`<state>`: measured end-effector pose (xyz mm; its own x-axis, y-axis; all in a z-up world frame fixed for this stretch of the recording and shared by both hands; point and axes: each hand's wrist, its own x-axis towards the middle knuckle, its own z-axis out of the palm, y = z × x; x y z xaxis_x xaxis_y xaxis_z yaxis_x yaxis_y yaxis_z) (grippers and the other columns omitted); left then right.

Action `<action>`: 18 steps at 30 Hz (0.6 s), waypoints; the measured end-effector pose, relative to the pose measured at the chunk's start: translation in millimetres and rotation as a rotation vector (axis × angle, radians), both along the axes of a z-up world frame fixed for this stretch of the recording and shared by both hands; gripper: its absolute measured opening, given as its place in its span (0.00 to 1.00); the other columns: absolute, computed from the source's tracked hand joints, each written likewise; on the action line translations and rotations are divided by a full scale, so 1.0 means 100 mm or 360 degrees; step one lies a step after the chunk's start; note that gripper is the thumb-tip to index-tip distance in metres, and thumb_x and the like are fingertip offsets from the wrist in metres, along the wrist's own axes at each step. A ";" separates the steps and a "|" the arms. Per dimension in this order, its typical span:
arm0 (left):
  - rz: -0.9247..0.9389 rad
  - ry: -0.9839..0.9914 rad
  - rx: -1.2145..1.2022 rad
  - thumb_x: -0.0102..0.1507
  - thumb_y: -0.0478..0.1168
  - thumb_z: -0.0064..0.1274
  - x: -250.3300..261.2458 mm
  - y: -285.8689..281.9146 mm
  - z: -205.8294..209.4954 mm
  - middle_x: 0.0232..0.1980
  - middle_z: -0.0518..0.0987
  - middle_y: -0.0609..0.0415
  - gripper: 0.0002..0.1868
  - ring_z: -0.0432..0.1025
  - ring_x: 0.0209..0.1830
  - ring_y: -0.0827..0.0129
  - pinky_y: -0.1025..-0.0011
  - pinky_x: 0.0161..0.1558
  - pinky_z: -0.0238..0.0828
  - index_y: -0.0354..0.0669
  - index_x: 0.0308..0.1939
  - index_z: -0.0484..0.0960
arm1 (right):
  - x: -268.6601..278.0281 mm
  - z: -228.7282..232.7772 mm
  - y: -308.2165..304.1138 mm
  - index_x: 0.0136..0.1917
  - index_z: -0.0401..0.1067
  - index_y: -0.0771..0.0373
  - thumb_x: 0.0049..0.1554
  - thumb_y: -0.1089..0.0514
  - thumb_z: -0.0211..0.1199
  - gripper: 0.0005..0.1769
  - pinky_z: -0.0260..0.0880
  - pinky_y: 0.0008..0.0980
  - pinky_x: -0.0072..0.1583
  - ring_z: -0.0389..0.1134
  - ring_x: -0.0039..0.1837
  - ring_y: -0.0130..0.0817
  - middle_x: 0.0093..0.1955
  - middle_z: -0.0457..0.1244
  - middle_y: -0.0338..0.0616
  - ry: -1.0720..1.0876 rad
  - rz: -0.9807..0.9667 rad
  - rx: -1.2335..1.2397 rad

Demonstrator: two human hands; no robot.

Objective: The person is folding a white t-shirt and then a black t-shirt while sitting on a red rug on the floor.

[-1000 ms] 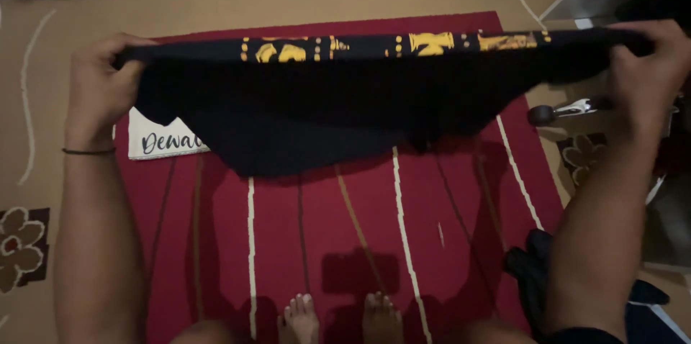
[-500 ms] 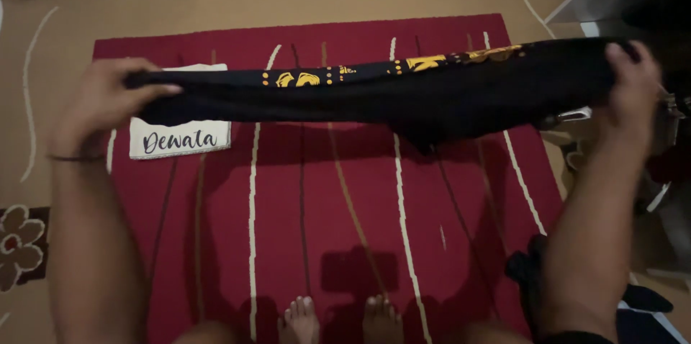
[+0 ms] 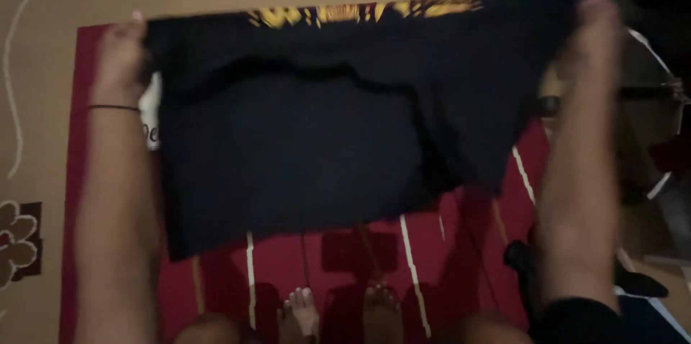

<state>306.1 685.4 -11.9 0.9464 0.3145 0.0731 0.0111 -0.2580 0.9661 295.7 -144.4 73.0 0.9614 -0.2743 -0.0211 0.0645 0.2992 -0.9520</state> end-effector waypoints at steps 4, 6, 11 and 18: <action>0.0107 0.0401 0.0092 0.70 0.67 0.57 -0.06 -0.24 -1.41 0.53 0.76 0.39 0.59 0.71 0.47 0.62 0.67 0.46 0.70 0.24 0.79 0.40 | -0.01 -1.38 0.47 0.68 0.69 0.68 0.64 0.47 0.57 0.27 0.65 0.48 0.71 0.67 0.68 0.53 0.66 0.66 0.60 0.0259 0.0221 -0.1541; -0.0020 0.0490 0.0477 0.68 0.66 0.58 -0.42 -0.39 -1.94 0.61 0.78 0.35 0.59 0.74 0.56 0.57 0.63 0.56 0.73 0.16 0.73 0.44 | -0.19 -2.07 0.66 0.68 0.67 0.70 0.63 0.48 0.56 0.28 0.62 0.50 0.71 0.66 0.68 0.55 0.66 0.65 0.65 0.0337 0.0295 -0.1927; -0.1085 0.0924 0.1390 0.60 0.59 0.63 -1.33 -1.14 -1.31 0.63 0.75 0.35 0.43 0.73 0.62 0.45 0.54 0.63 0.72 0.34 0.68 0.69 | -1.47 -2.45 1.19 0.79 0.51 0.69 0.47 0.29 0.74 0.64 0.57 0.57 0.72 0.53 0.76 0.65 0.76 0.52 0.71 0.0863 0.0056 -0.2150; -0.1153 0.0244 0.2279 0.61 0.48 0.60 -1.47 -1.29 -1.51 0.79 0.58 0.44 0.44 0.62 0.73 0.51 0.58 0.65 0.67 0.44 0.76 0.56 | -2.01 -2.38 1.23 0.78 0.47 0.75 0.43 0.25 0.76 0.72 0.56 0.59 0.71 0.54 0.76 0.64 0.75 0.52 0.72 0.1366 -0.0330 -0.2310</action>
<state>158.9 556.0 -162.4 0.8840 -0.4199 -0.2057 -0.4396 -0.8962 -0.0598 94.3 -21.1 -165.2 0.7559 -0.6446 -0.1147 -0.6534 -0.7317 -0.1939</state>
